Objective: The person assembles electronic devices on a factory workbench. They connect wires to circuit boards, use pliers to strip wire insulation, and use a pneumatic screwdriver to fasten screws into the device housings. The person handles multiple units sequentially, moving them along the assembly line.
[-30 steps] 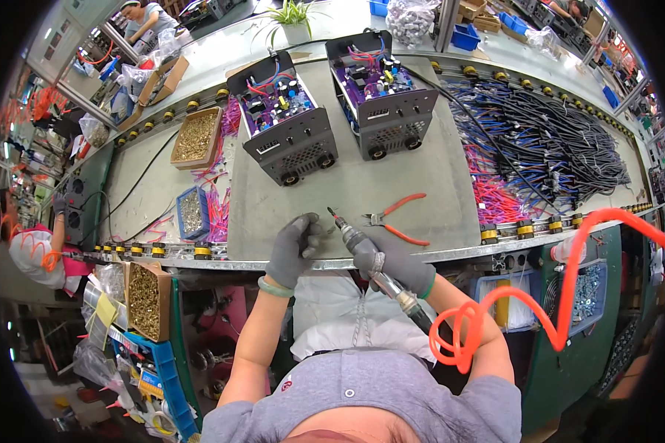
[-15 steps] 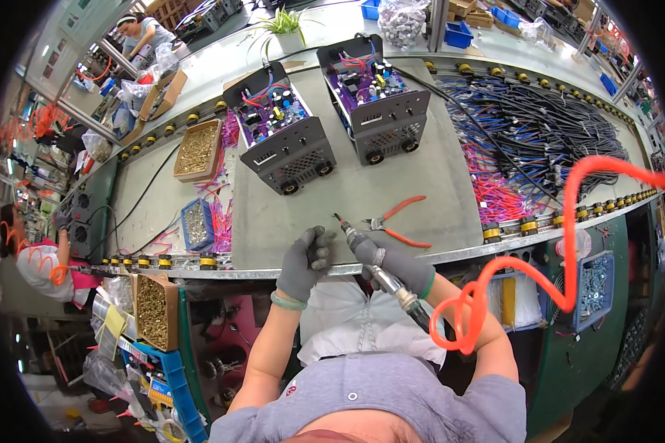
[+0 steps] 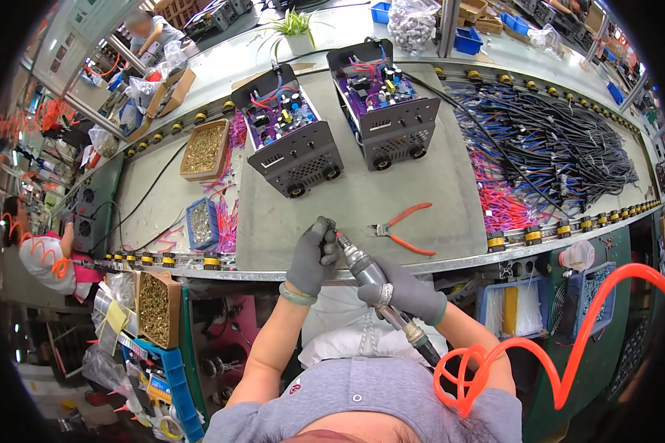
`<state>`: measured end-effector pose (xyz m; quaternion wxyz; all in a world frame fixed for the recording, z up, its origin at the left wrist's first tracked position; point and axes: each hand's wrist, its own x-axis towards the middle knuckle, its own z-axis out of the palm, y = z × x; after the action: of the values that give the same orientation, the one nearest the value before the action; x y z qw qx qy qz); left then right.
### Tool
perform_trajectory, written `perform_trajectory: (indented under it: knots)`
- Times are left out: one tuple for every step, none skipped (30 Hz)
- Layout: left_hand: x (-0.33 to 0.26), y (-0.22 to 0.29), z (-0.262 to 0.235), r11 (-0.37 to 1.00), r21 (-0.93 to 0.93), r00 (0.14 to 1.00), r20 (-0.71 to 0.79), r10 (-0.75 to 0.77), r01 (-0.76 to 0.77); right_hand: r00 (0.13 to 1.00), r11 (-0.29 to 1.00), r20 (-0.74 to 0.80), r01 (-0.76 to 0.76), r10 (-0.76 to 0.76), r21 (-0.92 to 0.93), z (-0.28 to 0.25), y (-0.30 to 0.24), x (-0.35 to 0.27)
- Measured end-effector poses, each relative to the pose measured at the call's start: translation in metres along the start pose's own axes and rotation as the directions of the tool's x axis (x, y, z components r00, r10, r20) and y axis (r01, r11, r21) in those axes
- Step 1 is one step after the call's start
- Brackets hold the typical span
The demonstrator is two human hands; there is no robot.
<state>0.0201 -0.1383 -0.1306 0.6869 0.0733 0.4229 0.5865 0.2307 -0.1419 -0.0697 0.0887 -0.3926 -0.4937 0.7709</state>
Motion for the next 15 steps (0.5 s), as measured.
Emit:
perform_trajectory:
  knots:
    - [-0.001, 0.003, 0.002, 1.0, 0.025, 1.0, 0.013, 0.008, -0.009, 1.0, 0.998, -0.009, -0.012, 0.011, -0.055, -0.002, -0.001, 0.0]
    - [-0.001, 0.003, 0.002, 0.999, 0.034, 1.0, 0.014, 0.0, 0.0, 1.0, 0.994, -0.018, -0.024, 0.023, -0.109, -0.002, -0.002, -0.001]
    - [0.0, 0.003, 0.003, 0.999, 0.043, 1.0, 0.016, -0.009, 0.008, 0.998, 0.978, -0.063, 0.015, -0.029, -0.21, -0.002, 0.0, 0.0]
    - [0.001, 0.004, 0.003, 0.999, 0.051, 1.0, 0.02, -0.017, 0.015, 0.991, 0.949, -0.104, 0.049, -0.085, -0.312, -0.001, 0.002, 0.001]
    - [0.003, 0.004, 0.003, 0.998, 0.065, 1.0, 0.022, -0.012, 0.011, 0.98, 0.908, -0.138, 0.076, -0.145, -0.412, -0.001, 0.003, 0.002]
    - [0.004, 0.004, 0.001, 0.997, 0.079, 1.0, 0.024, -0.008, 0.006, 0.982, 0.903, -0.142, 0.055, -0.127, -0.427, 0.0, 0.0, 0.001]
    - [0.005, 0.004, -0.001, 0.996, 0.091, 1.0, 0.023, -0.002, 0.0, 0.984, 0.897, -0.144, 0.033, -0.107, -0.442, 0.001, -0.005, -0.001]
    - [0.006, 0.003, -0.001, 0.996, 0.091, 1.0, 0.012, 0.012, -0.013, 0.986, 0.89, -0.145, 0.011, -0.087, -0.457, 0.001, -0.008, -0.002]
    - [0.007, 0.002, -0.001, 0.996, 0.09, 1.0, 0.001, 0.027, -0.027, 0.983, 0.862, -0.14, 0.035, -0.122, -0.506, 0.001, -0.006, 0.0]
    - [0.008, 0.002, 0.0, 0.995, 0.092, 0.999, -0.007, 0.039, -0.038, 0.978, 0.831, -0.138, 0.056, -0.158, -0.553, -0.001, -0.002, 0.002]
    - [0.008, 0.005, 0.001, 0.98, 0.184, 0.997, 0.026, 0.074, -0.078, 0.972, 0.798, -0.134, 0.076, -0.193, -0.598, -0.002, -0.001, 0.003]
    - [0.005, 0.009, 0.001, 0.955, 0.273, 0.992, 0.061, 0.107, -0.12, 0.988, 0.9, -0.113, 0.043, -0.102, -0.433, -0.004, -0.002, 0.0]
    - [0.003, 0.014, 0.002, 0.918, 0.358, 0.985, 0.097, 0.144, -0.169, 0.997, 0.967, -0.069, 0.002, -0.02, -0.255, -0.004, -0.007, -0.003]
    - [0.001, 0.017, 0.002, 0.908, 0.376, 0.982, 0.103, 0.158, -0.185, 0.999, 0.996, -0.008, -0.054, 0.053, -0.073, -0.006, -0.01, -0.005]
    - [-0.001, 0.02, 0.002, 0.897, 0.392, 0.979, 0.108, 0.173, -0.202, 0.998, 0.998, 0.034, -0.059, 0.059, 0.012, -0.008, -0.009, -0.004]
